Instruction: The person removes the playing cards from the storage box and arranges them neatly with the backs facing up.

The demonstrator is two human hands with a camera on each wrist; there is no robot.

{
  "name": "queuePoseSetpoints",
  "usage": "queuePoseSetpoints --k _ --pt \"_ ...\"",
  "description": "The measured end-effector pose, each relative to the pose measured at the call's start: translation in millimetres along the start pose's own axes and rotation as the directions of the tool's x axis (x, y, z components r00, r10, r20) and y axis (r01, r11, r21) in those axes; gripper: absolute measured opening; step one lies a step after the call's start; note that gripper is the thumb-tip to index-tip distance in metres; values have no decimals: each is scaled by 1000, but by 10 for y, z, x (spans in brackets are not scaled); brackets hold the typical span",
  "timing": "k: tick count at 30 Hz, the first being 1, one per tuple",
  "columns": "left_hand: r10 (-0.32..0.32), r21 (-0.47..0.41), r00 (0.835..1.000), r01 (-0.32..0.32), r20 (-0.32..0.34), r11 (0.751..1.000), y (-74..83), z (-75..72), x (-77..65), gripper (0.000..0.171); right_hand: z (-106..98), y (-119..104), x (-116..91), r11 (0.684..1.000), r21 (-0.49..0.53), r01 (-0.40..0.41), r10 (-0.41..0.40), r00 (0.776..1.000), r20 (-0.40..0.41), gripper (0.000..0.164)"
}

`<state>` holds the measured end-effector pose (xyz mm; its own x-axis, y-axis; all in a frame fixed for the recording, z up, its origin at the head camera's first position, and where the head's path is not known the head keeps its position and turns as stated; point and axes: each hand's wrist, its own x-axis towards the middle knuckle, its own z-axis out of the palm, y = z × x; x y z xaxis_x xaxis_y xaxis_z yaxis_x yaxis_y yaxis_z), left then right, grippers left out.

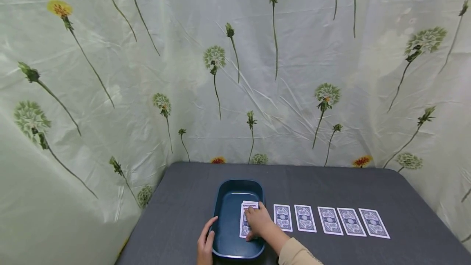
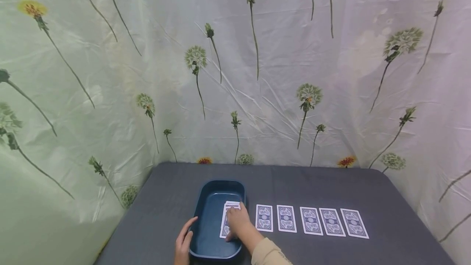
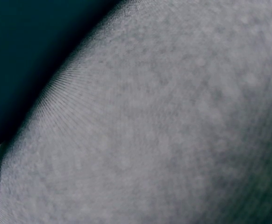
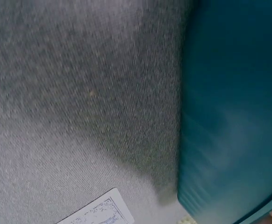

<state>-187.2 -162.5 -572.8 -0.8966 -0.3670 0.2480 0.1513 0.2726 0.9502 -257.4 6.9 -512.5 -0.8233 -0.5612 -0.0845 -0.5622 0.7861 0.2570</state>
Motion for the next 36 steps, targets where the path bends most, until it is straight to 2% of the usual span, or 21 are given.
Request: queuePoseSetpoints --k 4,9,11,18,32,36 --pt "21 -9 1000 -21 -4 1000 7 -8 8 31 -12 -17 -9 1000 -1 0 0 999 -36 79" --pt "-58 57 998 57 24 997 33 -28 7 32 -26 -17 -21 1000 -6 7 -8 997 -77 82" --pt "-70 55 997 68 22 996 36 -29 8 32 -22 -19 -15 1000 -14 15 -16 996 -82 83" --pt "-38 39 999 38 9 999 23 -9 0 32 2 -15 16 998 -54 17 -20 998 -63 85" --pt "-2 -5 1000 2 19 1000 2 1 -17 31 -21 -37 49 998 -57 -19 19 1000 8 88" --pt "-2 -13 1000 3 22 1000 -4 0 -16 31 -11 -43 53 995 -98 -23 23 1000 0 89"
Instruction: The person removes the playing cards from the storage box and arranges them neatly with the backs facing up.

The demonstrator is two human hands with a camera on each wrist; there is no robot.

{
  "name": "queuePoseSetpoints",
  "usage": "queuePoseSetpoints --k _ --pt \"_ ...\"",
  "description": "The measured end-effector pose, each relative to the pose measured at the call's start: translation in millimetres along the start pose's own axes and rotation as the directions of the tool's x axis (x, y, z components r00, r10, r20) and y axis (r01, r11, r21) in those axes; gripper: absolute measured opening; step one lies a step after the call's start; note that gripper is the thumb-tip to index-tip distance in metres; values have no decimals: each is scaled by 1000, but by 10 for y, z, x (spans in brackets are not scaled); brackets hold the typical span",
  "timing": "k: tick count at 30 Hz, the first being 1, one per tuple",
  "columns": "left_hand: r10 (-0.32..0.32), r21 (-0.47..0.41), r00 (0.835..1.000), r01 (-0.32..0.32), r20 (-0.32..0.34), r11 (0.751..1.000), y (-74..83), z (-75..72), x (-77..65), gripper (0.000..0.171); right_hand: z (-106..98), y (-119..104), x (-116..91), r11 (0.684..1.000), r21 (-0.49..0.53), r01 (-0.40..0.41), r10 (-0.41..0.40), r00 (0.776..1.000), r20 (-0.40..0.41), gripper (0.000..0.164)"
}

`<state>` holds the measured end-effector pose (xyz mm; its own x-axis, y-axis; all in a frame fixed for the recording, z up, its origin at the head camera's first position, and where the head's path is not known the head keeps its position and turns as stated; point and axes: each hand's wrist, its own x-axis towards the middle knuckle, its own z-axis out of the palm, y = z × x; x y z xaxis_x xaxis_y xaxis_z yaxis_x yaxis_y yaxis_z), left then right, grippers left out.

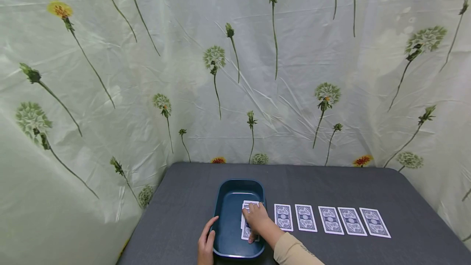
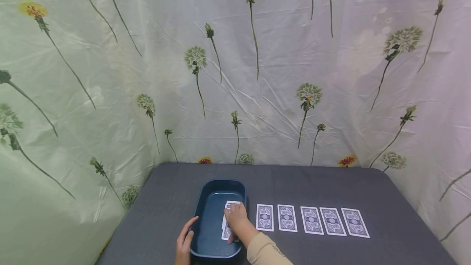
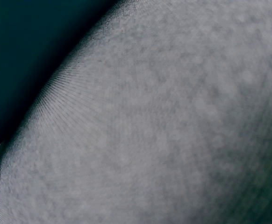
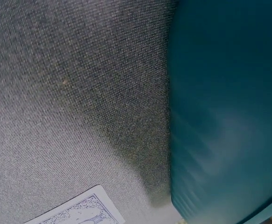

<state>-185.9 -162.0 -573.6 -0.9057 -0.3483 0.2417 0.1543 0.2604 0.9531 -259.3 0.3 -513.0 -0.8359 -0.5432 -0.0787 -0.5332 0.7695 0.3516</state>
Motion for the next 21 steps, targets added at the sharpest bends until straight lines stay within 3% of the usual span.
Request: queuePoseSetpoints --k 14,21 --pt "-53 33 999 53 11 998 15 -14 8 31 -34 45 -109 988 -144 57 -74 990 -117 86" --pt "-20 19 1000 20 4 1000 0 -12 9 31 -32 47 -138 988 -129 86 -99 990 -97 79"
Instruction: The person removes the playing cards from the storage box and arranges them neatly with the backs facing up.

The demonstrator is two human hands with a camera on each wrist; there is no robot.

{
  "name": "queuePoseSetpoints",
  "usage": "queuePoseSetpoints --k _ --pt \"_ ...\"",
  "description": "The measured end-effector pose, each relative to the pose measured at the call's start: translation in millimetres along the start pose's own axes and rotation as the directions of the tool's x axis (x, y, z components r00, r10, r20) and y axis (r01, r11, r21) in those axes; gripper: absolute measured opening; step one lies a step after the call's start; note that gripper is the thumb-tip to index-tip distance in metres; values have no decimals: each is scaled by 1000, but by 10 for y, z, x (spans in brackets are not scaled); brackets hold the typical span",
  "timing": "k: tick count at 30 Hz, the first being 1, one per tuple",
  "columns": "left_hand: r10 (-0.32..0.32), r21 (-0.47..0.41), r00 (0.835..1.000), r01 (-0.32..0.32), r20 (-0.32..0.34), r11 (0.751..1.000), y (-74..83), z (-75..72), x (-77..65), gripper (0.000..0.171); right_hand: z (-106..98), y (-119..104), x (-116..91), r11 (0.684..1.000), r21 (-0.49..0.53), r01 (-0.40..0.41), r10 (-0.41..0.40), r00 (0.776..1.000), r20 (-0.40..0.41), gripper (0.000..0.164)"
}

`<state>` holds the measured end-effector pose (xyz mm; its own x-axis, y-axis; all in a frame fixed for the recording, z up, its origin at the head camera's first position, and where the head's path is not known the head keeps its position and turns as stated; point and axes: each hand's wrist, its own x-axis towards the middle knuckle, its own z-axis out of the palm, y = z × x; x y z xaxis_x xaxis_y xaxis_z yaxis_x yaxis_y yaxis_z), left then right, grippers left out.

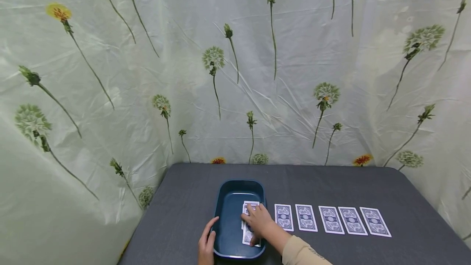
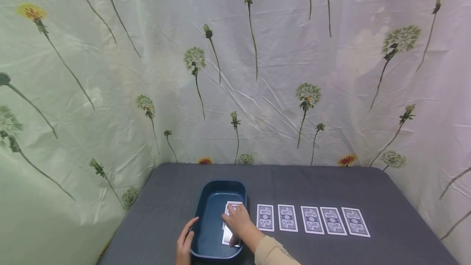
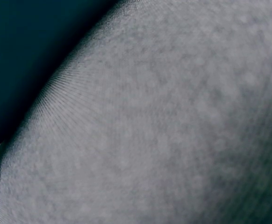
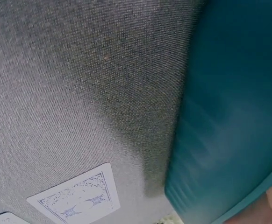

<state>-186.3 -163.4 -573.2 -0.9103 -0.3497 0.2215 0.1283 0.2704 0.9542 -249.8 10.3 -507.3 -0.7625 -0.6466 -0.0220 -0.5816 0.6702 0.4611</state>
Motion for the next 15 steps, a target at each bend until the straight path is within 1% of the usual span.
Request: queuePoseSetpoints --k 5,8,9,12,15 --pt "-5 4 1000 5 -3 1000 -16 18 4 31 -11 -12 -14 998 66 5 -10 997 76 81" --pt "-3 17 1000 3 -9 1000 -21 26 6 31 -18 -22 -29 996 89 2 -10 996 94 81" --pt "2 17 1000 -2 -8 1000 -23 27 7 31 -25 -23 -37 996 93 0 -9 996 94 81" --pt "24 15 1000 -24 -11 1000 -26 31 6 30 -51 -11 -65 988 153 -5 -7 997 73 83" --pt "43 6 999 -43 -18 999 -28 30 4 30 -108 28 -100 969 246 4 -8 1000 17 84"
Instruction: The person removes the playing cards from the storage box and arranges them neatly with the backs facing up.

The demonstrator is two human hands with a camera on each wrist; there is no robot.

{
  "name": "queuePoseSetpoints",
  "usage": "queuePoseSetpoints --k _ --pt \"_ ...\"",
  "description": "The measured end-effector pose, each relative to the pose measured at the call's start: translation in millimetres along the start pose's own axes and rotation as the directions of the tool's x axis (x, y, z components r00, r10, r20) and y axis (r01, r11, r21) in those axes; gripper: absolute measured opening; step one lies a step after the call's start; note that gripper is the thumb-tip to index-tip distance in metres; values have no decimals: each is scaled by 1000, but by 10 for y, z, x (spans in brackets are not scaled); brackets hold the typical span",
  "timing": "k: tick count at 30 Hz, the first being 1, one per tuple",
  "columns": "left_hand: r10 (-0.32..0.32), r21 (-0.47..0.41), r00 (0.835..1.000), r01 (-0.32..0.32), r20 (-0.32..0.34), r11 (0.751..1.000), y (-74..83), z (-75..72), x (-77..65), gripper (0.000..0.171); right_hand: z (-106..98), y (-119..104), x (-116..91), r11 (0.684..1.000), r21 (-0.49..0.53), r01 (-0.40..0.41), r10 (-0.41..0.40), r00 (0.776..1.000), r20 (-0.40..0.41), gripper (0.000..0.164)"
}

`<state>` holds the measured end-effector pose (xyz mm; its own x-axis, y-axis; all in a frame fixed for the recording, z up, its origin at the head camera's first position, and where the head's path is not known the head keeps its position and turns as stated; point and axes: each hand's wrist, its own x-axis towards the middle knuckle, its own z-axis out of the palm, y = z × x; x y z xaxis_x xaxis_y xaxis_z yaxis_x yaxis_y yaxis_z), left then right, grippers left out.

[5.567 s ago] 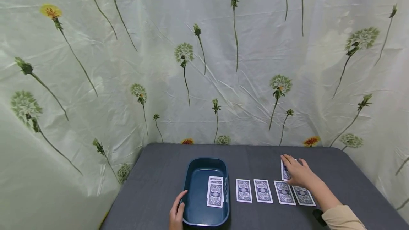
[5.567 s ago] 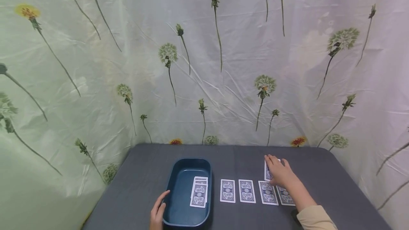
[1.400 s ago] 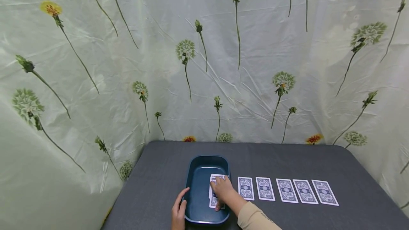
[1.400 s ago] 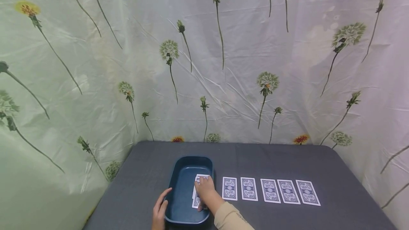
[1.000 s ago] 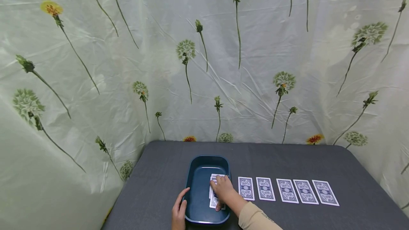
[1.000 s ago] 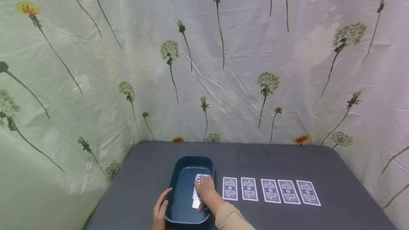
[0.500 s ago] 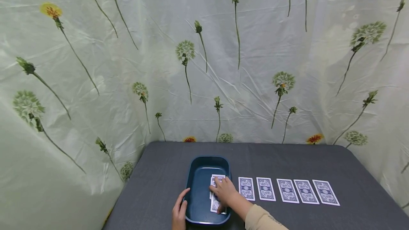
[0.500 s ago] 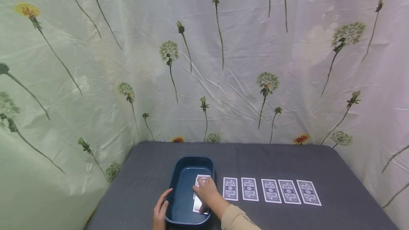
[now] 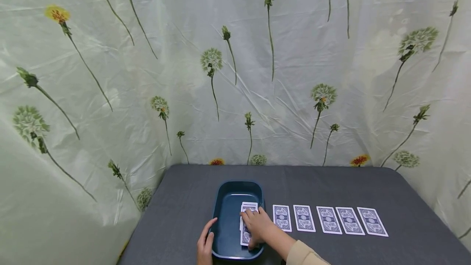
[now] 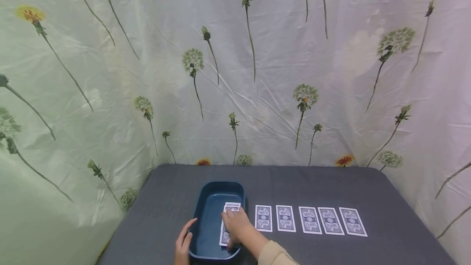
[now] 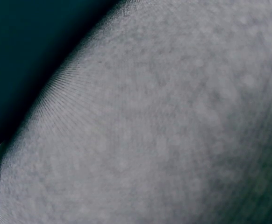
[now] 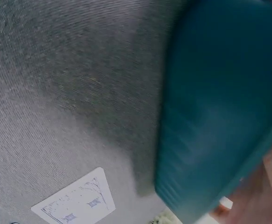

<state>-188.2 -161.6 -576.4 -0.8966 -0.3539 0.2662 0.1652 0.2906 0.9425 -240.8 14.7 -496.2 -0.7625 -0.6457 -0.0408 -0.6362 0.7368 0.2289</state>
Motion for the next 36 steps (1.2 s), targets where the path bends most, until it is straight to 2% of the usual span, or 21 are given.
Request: queuePoseSetpoints --k 7,12,17,21,25,27,29,33,36 --pt "4 2 1000 -4 -7 1000 35 -18 -11 30 -243 158 -131 984 178 30 0 986 -169 82" --pt "-11 5 1000 11 2 1000 46 -30 -13 30 -435 340 -351 955 295 10 54 977 -208 84" --pt "-56 14 998 56 -1 998 30 -26 -13 30 -461 463 -658 945 327 -19 98 969 -226 86" --pt "-46 8 999 46 -8 999 20 -20 -13 30 -374 487 -905 939 342 -44 105 981 -163 85" --pt "-4 -7 1000 4 -16 1000 14 -12 -11 30 -207 481 -1101 918 392 -59 81 996 -40 86" --pt "22 -14 1000 -22 -17 1000 5 -9 -9 30 -91 464 -1162 915 403 -39 52 998 -22 87" --pt "30 -23 999 -31 -17 999 13 -4 -8 30 27 445 -1202 924 381 -5 15 1000 -25 87" --pt "-17 -1 1000 17 -8 1000 37 -4 -5 30 269 391 -1226 933 359 40 -33 999 -25 77" --pt "-53 24 999 53 -3 998 38 -7 -6 31 402 371 -1230 917 399 27 -36 999 14 71"
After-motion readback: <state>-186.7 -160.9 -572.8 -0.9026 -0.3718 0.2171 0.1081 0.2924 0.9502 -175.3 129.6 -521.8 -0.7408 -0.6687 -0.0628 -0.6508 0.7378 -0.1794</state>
